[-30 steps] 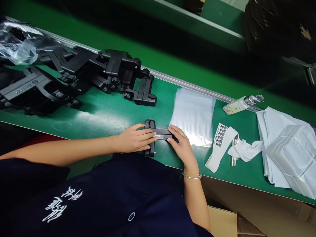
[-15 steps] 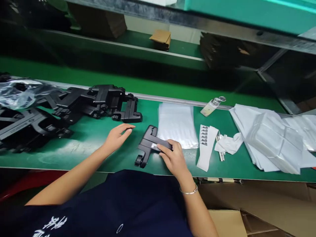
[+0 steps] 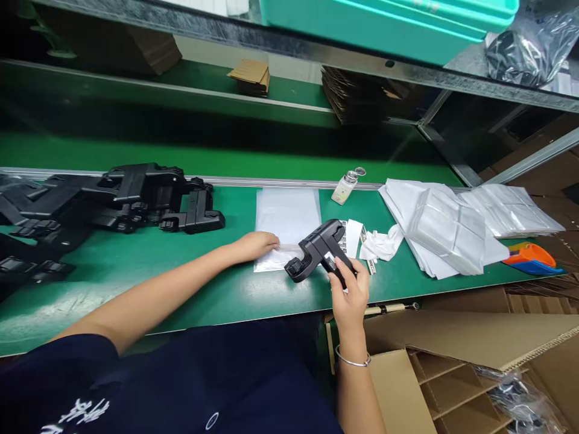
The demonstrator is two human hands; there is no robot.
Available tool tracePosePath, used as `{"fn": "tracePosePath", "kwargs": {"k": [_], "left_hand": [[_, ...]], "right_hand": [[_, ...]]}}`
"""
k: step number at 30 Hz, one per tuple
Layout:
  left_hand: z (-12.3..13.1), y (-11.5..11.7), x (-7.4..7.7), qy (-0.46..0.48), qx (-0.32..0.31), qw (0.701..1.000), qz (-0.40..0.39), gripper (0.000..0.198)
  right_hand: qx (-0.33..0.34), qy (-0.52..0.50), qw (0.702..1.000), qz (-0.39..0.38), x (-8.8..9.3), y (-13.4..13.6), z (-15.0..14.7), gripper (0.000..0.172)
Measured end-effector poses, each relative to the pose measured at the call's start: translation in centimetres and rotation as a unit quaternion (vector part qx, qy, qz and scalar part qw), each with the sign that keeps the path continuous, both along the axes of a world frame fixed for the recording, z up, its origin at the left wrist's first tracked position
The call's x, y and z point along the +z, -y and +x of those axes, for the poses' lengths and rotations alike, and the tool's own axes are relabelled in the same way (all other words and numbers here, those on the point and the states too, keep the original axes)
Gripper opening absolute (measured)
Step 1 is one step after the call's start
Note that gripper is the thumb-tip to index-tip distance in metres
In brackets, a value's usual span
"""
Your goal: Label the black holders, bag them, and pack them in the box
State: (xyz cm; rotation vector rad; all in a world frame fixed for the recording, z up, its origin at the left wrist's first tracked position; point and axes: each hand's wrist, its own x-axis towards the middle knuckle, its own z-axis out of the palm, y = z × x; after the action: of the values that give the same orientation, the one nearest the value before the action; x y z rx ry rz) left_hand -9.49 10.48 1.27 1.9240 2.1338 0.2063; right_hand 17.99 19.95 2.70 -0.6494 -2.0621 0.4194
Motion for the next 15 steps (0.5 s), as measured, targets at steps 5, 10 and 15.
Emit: {"fn": "tracePosePath", "kwargs": {"k": [5,10,15], "left_hand": [[-0.9,6.4,2.1,-0.029,-0.026,0.999,-0.017,0.025],[3.0,10.8,-0.4,0.01,-0.115,0.993,0.035,0.059],[5.4,9.7,-3.1,0.056,-0.176,0.983,0.006,0.065]], "right_hand": [[0.041,0.021,0.999,0.009,-0.9,0.4,-0.9,0.041],[0.089,0.04,0.995,0.024,-0.7,1.0,-2.4,0.038],[0.112,0.061,0.989,0.078,0.8,1.9,-3.2,0.039]]}}
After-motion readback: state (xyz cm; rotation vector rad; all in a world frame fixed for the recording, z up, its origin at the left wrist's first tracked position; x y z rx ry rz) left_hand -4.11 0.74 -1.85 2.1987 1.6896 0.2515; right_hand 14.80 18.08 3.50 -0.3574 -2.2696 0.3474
